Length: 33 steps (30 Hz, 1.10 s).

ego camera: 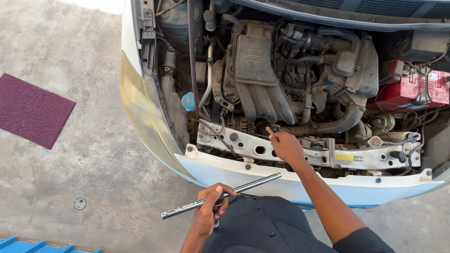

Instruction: The person uses a ratchet with various socket extensions to loosen and remove bolts from the engine bay of a vehicle.

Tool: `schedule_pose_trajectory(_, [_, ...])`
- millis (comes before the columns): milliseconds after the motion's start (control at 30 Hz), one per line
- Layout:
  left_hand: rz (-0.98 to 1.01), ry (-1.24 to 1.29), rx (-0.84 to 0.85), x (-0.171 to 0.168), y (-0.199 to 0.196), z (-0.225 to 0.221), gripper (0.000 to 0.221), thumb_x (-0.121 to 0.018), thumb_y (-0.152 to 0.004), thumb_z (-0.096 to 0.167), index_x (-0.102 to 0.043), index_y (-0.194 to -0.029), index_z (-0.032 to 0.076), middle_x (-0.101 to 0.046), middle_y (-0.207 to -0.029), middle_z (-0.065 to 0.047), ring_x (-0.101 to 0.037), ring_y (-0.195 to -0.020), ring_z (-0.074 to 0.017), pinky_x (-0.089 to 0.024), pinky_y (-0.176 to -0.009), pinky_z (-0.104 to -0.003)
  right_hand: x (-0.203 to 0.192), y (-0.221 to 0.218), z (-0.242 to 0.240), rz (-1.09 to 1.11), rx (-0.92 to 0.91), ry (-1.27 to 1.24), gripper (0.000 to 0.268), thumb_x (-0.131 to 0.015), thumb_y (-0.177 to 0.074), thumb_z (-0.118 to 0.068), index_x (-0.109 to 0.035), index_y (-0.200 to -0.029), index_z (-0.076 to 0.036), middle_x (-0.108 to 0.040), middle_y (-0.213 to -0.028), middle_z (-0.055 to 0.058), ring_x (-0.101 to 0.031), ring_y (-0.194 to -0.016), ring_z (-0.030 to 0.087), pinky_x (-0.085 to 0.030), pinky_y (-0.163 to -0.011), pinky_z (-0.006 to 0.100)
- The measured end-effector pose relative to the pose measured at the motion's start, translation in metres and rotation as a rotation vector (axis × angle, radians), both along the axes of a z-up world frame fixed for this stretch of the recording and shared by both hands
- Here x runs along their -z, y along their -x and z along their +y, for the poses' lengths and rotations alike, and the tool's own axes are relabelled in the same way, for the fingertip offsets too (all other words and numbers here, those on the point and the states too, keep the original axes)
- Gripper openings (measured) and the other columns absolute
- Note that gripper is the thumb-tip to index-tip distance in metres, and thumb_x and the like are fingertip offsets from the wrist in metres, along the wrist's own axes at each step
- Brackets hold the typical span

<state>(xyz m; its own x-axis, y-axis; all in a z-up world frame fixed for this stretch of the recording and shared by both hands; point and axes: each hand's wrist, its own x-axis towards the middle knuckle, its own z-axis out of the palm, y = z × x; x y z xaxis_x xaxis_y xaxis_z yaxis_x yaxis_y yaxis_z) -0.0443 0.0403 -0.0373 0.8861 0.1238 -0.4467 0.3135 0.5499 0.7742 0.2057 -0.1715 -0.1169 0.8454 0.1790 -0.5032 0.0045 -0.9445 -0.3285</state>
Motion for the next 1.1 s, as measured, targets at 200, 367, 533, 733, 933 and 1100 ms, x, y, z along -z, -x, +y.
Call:
schedule_pose_trajectory(200, [0.025, 0.004, -0.033, 0.005, 0.010, -0.002, 0.052, -0.051, -0.101, 0.040, -0.075, -0.090, -0.004, -0.042, -0.047, 0.001, -0.035, -0.040, -0.0059, -0.024, -0.035, -0.022, -0.031, 0.023, -0.005, -0.118, -0.046, 0.043, 0.036, -0.057, -0.099, -0.040, -0.074, -0.111, -0.011, -0.074, -0.096, 0.015, -0.069, -0.086, 0.037, -0.053, -0.075, 0.051])
schedule_pose_trajectory(367, [0.015, -0.005, -0.042, 0.008, 0.013, 0.000, 0.050, -0.052, -0.101, 0.039, -0.076, -0.090, -0.004, -0.042, -0.047, 0.002, -0.036, -0.040, -0.0056, -0.024, -0.035, -0.022, -0.056, 0.042, -0.011, -0.168, -0.053, 0.060, 0.032, -0.060, -0.098, -0.039, -0.075, -0.107, -0.011, -0.074, -0.093, 0.013, -0.069, -0.081, 0.036, -0.052, -0.070, 0.050])
schedule_pose_trajectory(533, [0.008, 0.001, -0.045, 0.010, 0.011, 0.001, 0.050, -0.052, -0.101, 0.038, -0.075, -0.089, -0.004, -0.043, -0.047, 0.002, -0.036, -0.040, -0.0057, -0.024, -0.035, -0.022, -0.081, 0.062, -0.023, -0.238, -0.107, 0.045, 0.031, -0.062, -0.097, -0.038, -0.074, -0.100, -0.009, -0.073, -0.089, 0.009, -0.069, -0.073, 0.033, -0.051, -0.063, 0.048])
schedule_pose_trajectory(733, [0.015, -0.035, -0.019, 0.011, 0.007, 0.002, 0.049, -0.051, -0.101, 0.038, -0.076, -0.089, -0.003, -0.042, -0.047, 0.002, -0.036, -0.040, -0.0051, -0.025, -0.035, -0.021, -0.112, 0.082, -0.028, -0.176, -0.076, 0.079, 0.031, -0.065, -0.095, -0.040, -0.075, -0.097, -0.010, -0.073, -0.087, 0.004, -0.069, -0.068, 0.024, -0.052, -0.061, 0.042])
schedule_pose_trajectory(933, [0.026, -0.033, -0.005, 0.013, 0.004, 0.002, 0.049, -0.051, -0.101, 0.037, -0.075, -0.089, -0.003, -0.042, -0.046, 0.002, -0.035, -0.040, -0.0051, -0.024, -0.035, -0.021, -0.131, 0.099, -0.037, -0.236, -0.045, 0.013, 0.029, -0.068, -0.091, -0.034, -0.076, -0.096, -0.007, -0.072, -0.107, 0.003, -0.066, -0.057, 0.027, -0.052, -0.063, 0.041])
schedule_pose_trajectory(1100, [0.024, -0.031, -0.014, 0.015, 0.003, 0.001, 0.049, -0.052, -0.101, 0.038, -0.075, -0.088, -0.003, -0.041, -0.046, 0.003, -0.034, -0.039, -0.0050, -0.023, -0.035, -0.021, -0.139, 0.104, -0.040, -0.543, -0.176, -0.174, 0.023, -0.073, -0.090, -0.029, -0.074, -0.093, -0.006, -0.072, -0.100, 0.008, -0.069, -0.077, 0.025, -0.054, -0.066, 0.038])
